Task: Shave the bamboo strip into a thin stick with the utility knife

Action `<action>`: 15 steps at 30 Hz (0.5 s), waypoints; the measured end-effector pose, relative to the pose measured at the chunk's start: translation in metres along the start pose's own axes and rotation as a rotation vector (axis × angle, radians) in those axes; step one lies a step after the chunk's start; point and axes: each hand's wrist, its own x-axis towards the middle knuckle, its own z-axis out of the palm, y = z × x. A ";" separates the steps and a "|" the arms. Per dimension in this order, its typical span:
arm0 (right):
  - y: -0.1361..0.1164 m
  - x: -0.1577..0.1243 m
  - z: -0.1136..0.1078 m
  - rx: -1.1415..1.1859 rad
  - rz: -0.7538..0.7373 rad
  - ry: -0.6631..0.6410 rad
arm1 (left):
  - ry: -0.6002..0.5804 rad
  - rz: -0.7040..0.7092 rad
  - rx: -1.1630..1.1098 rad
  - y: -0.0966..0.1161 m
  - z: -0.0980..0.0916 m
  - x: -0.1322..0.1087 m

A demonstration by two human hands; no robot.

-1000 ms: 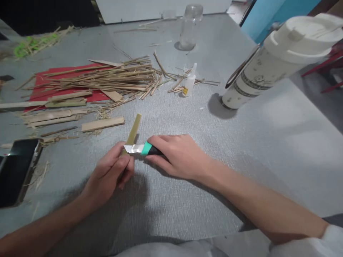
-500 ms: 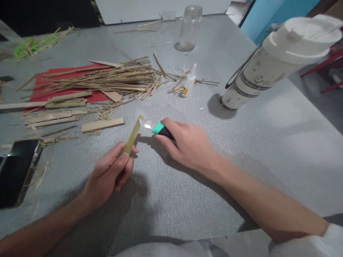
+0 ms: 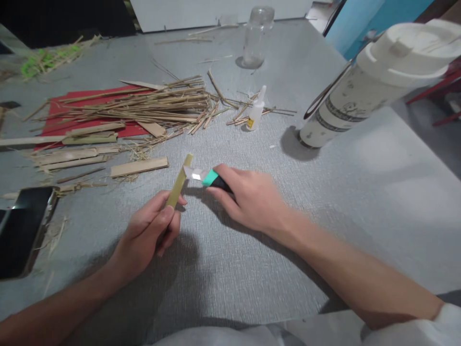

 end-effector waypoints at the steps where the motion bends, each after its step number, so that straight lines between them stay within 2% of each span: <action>1: 0.002 0.001 -0.001 -0.011 0.023 0.020 | -0.001 0.002 0.003 0.000 0.000 -0.001; 4: 0.002 0.000 0.000 -0.011 0.030 0.014 | 0.001 0.009 0.003 -0.001 -0.001 -0.001; 9: -0.004 -0.003 0.007 0.056 -0.115 -0.073 | -0.001 0.001 -0.003 0.000 -0.001 0.002; 15: 0.001 -0.001 0.001 -0.005 0.002 0.038 | -0.006 0.015 0.003 -0.002 0.000 0.001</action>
